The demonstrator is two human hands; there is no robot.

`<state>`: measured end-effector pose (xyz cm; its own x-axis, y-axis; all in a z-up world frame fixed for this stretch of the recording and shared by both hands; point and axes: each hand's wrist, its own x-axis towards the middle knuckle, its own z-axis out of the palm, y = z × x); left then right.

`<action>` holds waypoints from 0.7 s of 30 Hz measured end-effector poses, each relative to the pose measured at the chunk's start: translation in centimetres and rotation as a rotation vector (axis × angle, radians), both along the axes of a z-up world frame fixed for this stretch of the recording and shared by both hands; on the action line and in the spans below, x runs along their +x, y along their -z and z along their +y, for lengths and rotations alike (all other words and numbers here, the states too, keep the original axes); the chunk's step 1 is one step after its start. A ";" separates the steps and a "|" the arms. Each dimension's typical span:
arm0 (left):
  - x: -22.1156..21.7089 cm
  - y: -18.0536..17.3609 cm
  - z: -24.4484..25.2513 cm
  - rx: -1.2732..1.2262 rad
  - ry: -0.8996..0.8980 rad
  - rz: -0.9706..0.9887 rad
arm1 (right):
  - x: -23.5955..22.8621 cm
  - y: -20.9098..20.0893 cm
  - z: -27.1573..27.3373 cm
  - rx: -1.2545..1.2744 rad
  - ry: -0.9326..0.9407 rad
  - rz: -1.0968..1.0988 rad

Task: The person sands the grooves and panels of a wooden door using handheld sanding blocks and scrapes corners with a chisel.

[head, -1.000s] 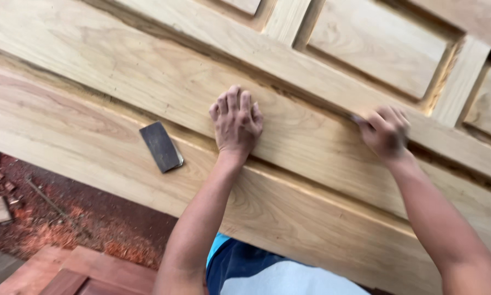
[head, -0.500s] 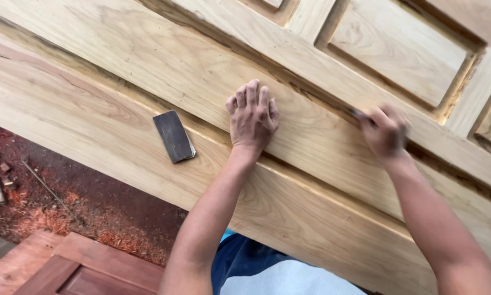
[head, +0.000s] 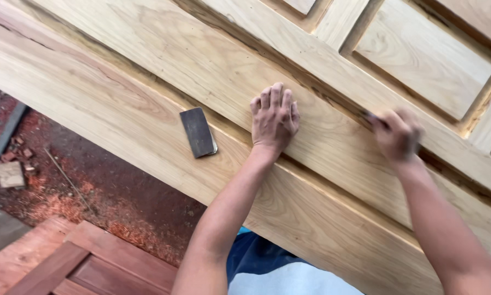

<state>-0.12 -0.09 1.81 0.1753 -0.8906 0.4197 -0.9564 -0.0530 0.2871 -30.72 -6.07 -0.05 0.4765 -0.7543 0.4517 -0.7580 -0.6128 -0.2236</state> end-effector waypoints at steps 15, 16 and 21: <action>0.0 0.9 0.4 0.020 0.014 0.092 | -12.6 1.2 3.3 -0.057 0.073 0.270; -0.1 0.9 -0.4 0.009 0.023 0.124 | -12.7 1.3 2.4 -0.112 0.057 0.290; 0.3 0.8 0.0 0.025 0.050 0.222 | -12.4 0.5 3.1 -0.051 0.023 0.291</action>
